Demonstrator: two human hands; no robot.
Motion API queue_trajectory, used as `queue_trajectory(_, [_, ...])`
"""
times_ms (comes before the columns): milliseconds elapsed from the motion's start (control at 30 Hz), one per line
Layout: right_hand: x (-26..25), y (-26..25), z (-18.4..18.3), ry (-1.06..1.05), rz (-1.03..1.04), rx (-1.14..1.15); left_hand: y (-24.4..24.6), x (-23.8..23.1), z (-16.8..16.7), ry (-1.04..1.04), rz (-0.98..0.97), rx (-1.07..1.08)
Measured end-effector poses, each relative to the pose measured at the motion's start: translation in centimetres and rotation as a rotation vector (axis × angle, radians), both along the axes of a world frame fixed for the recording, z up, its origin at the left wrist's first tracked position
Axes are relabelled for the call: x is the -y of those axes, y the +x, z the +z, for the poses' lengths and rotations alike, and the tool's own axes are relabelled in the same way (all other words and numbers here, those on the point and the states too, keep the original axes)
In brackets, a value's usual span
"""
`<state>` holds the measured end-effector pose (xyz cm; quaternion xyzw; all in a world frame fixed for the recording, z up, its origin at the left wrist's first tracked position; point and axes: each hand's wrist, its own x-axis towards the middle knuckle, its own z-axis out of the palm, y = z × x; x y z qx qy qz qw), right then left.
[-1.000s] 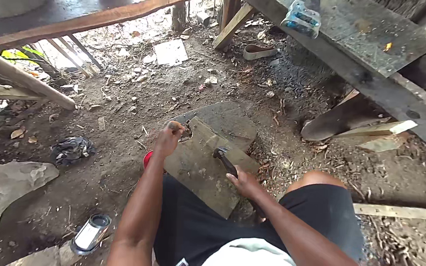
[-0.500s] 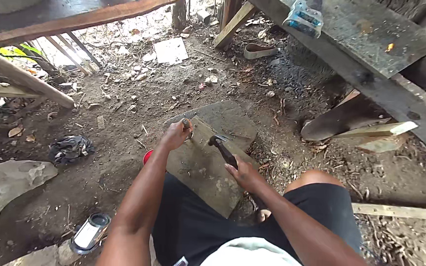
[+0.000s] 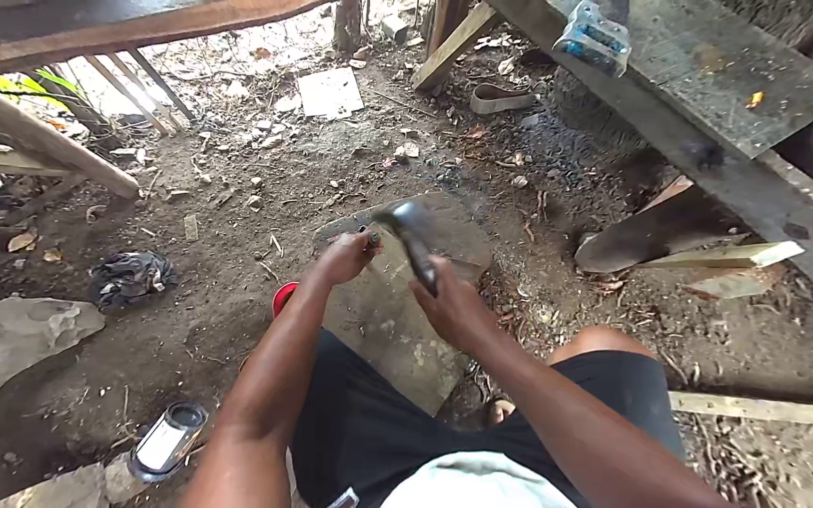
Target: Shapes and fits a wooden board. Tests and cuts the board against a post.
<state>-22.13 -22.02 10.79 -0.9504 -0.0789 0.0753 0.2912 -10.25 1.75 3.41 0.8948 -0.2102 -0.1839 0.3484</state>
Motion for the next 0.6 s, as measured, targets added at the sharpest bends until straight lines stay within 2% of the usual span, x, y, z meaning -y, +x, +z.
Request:
queue_trajectory(33, [0.3,0.8,-0.5,-0.074,0.038,-0.153,-0.4,0.1,-0.1,0.005,0.018,0.005])
queue_trajectory(100, [0.7,2.2,1.0,-0.092,0.065,-0.231,-0.2,0.2,-0.3,-0.015,0.039,0.043])
queue_trajectory(167, [0.8,1.4,3.1,-0.011,0.032,-0.104,-0.2,0.0,-0.9,-0.053,0.036,0.037])
queue_trajectory(233, [0.6,0.0,4.2,0.122,-0.02,0.123,-0.1,0.0,-1.2,-0.099,0.041,0.028])
queue_trajectory(300, [0.0,-0.6,3.1,0.182,-0.055,0.297,-0.1,-0.3,-1.3,-0.109,0.042,0.038])
queue_trajectory(333, [-0.1,-0.3,1.8,0.14,-0.049,0.261,-0.1,-0.4,-1.2,-0.102,0.045,0.051])
queue_trajectory(400, [0.2,1.0,0.5,-0.079,0.043,-0.138,-1.0,-0.2,-0.8,-0.068,0.084,0.044])
queue_trajectory(467, [0.4,2.6,1.3,-0.138,0.08,-0.292,-1.1,-0.1,-0.9,-0.077,0.137,0.051])
queue_trajectory(533, [0.2,2.1,3.3,-0.081,0.071,-0.188,-0.5,-0.5,-1.5,-0.123,0.122,0.053])
queue_trajectory(600, [-0.1,0.1,4.2,0.064,0.018,0.088,-0.5,-0.4,-1.9,-0.152,0.098,0.042])
